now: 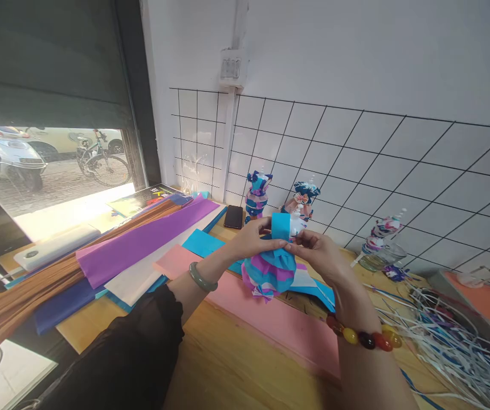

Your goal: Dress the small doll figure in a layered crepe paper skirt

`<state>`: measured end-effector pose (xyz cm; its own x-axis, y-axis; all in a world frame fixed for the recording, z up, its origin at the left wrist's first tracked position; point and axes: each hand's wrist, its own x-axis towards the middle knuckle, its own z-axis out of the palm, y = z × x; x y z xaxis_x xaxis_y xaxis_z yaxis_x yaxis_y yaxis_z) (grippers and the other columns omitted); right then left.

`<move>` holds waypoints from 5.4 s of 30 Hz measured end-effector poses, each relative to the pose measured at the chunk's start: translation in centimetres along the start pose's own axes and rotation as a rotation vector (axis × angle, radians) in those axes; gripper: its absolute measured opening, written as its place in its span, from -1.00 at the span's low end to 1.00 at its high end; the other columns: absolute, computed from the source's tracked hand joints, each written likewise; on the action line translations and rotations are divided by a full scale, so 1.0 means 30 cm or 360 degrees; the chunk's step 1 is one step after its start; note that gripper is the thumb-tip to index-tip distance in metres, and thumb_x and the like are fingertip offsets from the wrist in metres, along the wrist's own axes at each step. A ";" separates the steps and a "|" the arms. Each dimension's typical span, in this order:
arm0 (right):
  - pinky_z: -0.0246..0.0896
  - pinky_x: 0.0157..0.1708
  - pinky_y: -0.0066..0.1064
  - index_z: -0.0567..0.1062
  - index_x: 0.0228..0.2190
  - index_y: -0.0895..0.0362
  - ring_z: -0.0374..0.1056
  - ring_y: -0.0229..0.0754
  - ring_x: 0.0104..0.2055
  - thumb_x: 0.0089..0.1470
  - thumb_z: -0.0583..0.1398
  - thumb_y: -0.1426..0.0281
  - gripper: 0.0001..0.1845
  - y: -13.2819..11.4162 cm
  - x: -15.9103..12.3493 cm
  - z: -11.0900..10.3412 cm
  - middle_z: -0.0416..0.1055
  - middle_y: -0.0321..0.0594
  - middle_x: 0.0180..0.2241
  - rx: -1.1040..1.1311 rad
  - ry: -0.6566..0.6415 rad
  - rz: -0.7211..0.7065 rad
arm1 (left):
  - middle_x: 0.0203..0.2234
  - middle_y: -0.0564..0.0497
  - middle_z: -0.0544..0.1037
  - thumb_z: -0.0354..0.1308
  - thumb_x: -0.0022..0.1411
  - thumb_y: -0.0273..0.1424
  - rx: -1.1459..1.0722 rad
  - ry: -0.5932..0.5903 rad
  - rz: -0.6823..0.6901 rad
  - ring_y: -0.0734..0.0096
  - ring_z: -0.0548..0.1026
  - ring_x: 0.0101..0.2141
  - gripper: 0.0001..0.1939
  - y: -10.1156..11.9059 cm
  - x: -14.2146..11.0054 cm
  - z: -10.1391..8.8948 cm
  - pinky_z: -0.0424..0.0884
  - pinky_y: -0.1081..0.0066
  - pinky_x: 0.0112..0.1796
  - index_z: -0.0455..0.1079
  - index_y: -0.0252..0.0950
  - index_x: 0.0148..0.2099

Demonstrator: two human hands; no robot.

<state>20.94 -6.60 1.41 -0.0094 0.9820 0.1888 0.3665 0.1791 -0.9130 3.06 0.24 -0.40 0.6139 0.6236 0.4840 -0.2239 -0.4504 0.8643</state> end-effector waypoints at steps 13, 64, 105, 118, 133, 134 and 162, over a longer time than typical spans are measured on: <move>0.27 -0.40 -0.37 0.51 -0.37 0.11 0.34 -0.18 -0.38 -0.19 0.32 0.10 -0.61 -0.010 -0.004 0.019 0.44 -0.25 -0.42 -0.0105 -0.0012 -0.0076 | -0.18 -0.11 0.55 0.27 0.02 -0.32 0.0082 0.0079 -0.0004 0.19 0.48 -0.13 -0.63 -0.002 0.001 0.002 0.41 0.28 -0.13 0.44 -0.39 -0.12; 0.28 -0.06 -0.20 0.53 -0.13 0.06 0.39 -0.09 -0.07 -0.02 0.25 0.17 -0.60 -0.068 -0.078 0.073 0.51 -0.19 -0.11 0.0189 0.0629 -0.0311 | 0.11 -0.14 0.32 0.33 -0.02 -0.28 -0.0139 -0.0029 0.0019 0.09 0.33 0.07 -0.23 0.013 -0.004 0.022 0.36 0.22 -0.01 0.14 -0.22 0.22; 0.32 -0.16 -0.20 0.42 -0.17 0.13 0.47 -0.13 -0.31 0.09 0.12 0.13 -0.63 -0.084 -0.095 0.090 0.44 -0.20 -0.31 0.0365 0.0892 -0.0238 | -0.29 0.03 0.52 0.21 0.10 -0.27 0.0734 0.0446 0.0190 0.39 0.48 -0.23 -0.70 0.041 -0.015 0.070 0.39 0.38 -0.19 0.33 -0.25 -0.12; 0.36 -0.15 -0.14 0.31 -0.03 0.10 0.50 -0.12 -0.31 0.07 0.11 0.23 -0.58 -0.119 -0.113 0.102 0.46 -0.09 -0.15 0.0313 0.0984 -0.0126 | -0.31 -0.09 0.54 -0.02 0.28 -0.32 0.1372 0.0443 0.0225 0.21 0.43 -0.22 -0.75 0.049 -0.043 0.143 0.34 0.21 -0.20 0.44 -0.29 -0.17; 0.38 -0.09 -0.08 0.23 0.04 0.03 0.31 -0.05 0.06 -0.04 0.02 0.48 -0.46 -0.139 -0.128 0.136 0.31 -0.06 0.02 0.0245 0.1003 -0.0211 | -0.12 -0.19 0.41 -0.16 0.27 -0.48 0.1429 0.0455 0.0148 0.18 0.33 -0.09 -0.64 0.022 -0.062 0.200 0.28 0.16 -0.11 0.28 -0.35 0.06; 0.38 -0.10 -0.08 0.23 0.04 0.02 0.29 -0.05 0.07 -0.04 0.02 0.48 -0.46 -0.137 -0.128 0.137 0.31 -0.07 0.02 0.0239 0.1004 -0.0230 | -0.12 -0.19 0.41 -0.16 0.27 -0.48 0.1435 0.0455 0.0152 0.18 0.32 -0.09 -0.64 0.021 -0.062 0.201 0.27 0.16 -0.10 0.28 -0.35 0.06; 0.31 -0.26 -0.18 0.21 0.13 0.12 0.39 -0.13 -0.32 -0.17 0.29 0.23 -0.18 -0.047 -0.088 0.075 0.29 0.05 0.00 -0.0306 0.1134 -0.0191 | 0.03 -0.35 0.28 -0.13 0.20 -0.54 0.1879 0.0197 0.0184 -0.05 0.18 0.12 -0.48 0.050 -0.104 0.276 0.22 0.06 0.01 0.04 -0.56 0.21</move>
<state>18.36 -9.31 1.40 0.5213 0.6675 0.5316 0.5580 0.2047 -0.8042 7.07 -7.66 -1.74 0.5439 0.5691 0.6167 0.6015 -0.7768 0.1863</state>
